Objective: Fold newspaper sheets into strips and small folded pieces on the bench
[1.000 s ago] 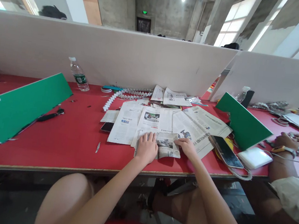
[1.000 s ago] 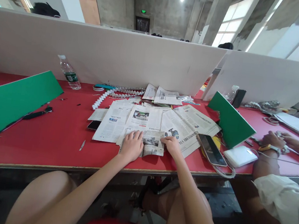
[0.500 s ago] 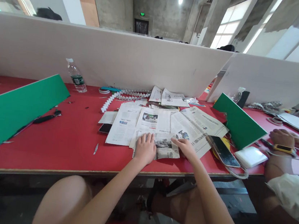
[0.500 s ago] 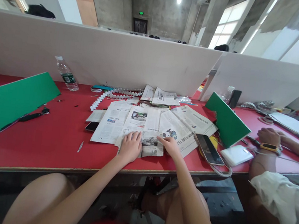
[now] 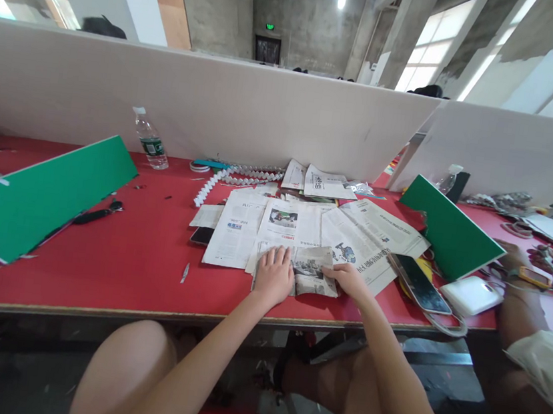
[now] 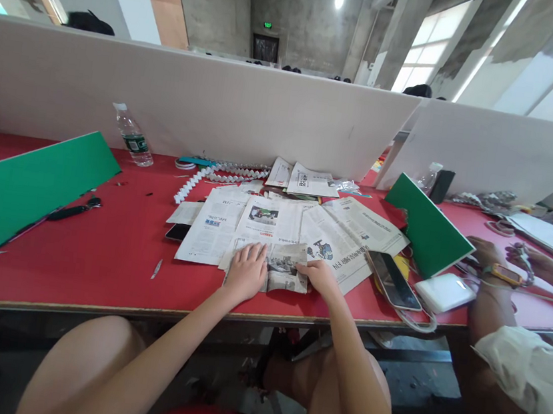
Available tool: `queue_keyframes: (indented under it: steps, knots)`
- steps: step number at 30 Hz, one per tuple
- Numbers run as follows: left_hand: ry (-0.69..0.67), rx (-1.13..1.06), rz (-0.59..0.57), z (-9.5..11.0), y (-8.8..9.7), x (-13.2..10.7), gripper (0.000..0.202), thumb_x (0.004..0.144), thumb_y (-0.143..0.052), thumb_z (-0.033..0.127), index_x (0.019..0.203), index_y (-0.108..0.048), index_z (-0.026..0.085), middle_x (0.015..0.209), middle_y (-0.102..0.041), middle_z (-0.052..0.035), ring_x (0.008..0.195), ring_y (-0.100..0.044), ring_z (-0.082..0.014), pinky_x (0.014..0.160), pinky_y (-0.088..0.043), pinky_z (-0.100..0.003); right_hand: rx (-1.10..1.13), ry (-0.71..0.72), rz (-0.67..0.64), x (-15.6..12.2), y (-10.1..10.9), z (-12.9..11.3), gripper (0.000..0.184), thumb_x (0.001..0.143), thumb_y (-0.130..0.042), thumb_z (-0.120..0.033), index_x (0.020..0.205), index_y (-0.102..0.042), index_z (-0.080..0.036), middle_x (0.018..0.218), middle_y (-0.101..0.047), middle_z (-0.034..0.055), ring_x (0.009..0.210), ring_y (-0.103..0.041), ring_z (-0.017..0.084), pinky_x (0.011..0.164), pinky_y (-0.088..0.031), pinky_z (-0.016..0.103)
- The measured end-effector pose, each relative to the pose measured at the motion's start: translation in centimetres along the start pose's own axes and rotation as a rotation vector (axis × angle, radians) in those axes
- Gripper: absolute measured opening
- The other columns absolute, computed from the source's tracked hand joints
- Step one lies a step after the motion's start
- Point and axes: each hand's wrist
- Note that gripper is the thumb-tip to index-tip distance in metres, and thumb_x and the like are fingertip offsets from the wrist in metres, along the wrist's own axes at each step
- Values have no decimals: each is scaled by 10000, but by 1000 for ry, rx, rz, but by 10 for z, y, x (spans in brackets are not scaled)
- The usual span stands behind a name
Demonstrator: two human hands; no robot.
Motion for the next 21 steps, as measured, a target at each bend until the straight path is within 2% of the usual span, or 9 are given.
queue_keyframes:
  steps: [4, 10, 16, 21]
  knots:
    - [5, -10, -47, 0, 2, 0, 536, 925, -205, 316, 1424, -302, 147, 1462, -352, -76, 1336, -282, -269, 1081, -270, -433, -11, 10, 30, 1, 0, 1, 306, 669, -618, -399, 479, -504, -189, 436, -518, -10, 438, -470, 122, 478, -356, 249]
    - [8, -11, -39, 0, 2, 0, 536, 922, -207, 312, 1424, -305, 153, 1460, -354, -76, 1335, -284, -266, 1086, -259, -432, 26, 12, 25, 3, 1, 8, 314, 661, -623, -402, 470, -487, -194, 427, -505, -17, 432, -459, 119, 476, -353, 249]
    - [4, -25, -32, -1, 1, 0, 540, 921, -200, 314, 1423, -306, 145, 1459, -357, -75, 1332, -282, -270, 1084, -253, -430, 40, 6, 9, -8, 4, 5, 311, 695, -615, -404, 499, -517, -184, 435, -524, -12, 420, -485, 117, 462, -373, 246]
    - [0, -12, -6, 0, -1, 0, 540, 920, -209, 311, 1413, -324, 121, 1451, -366, -93, 1321, -293, -279, 1077, -256, -437, 99, 23, -138, -18, 11, 0, 361, 661, -667, -482, 548, -508, -178, 440, -463, -48, 398, -478, 91, 430, -378, 220]
Point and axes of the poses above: each hand's wrist, its own x-axis towards the middle knuckle, its own y-axis out of the back of the hand, z = x × y
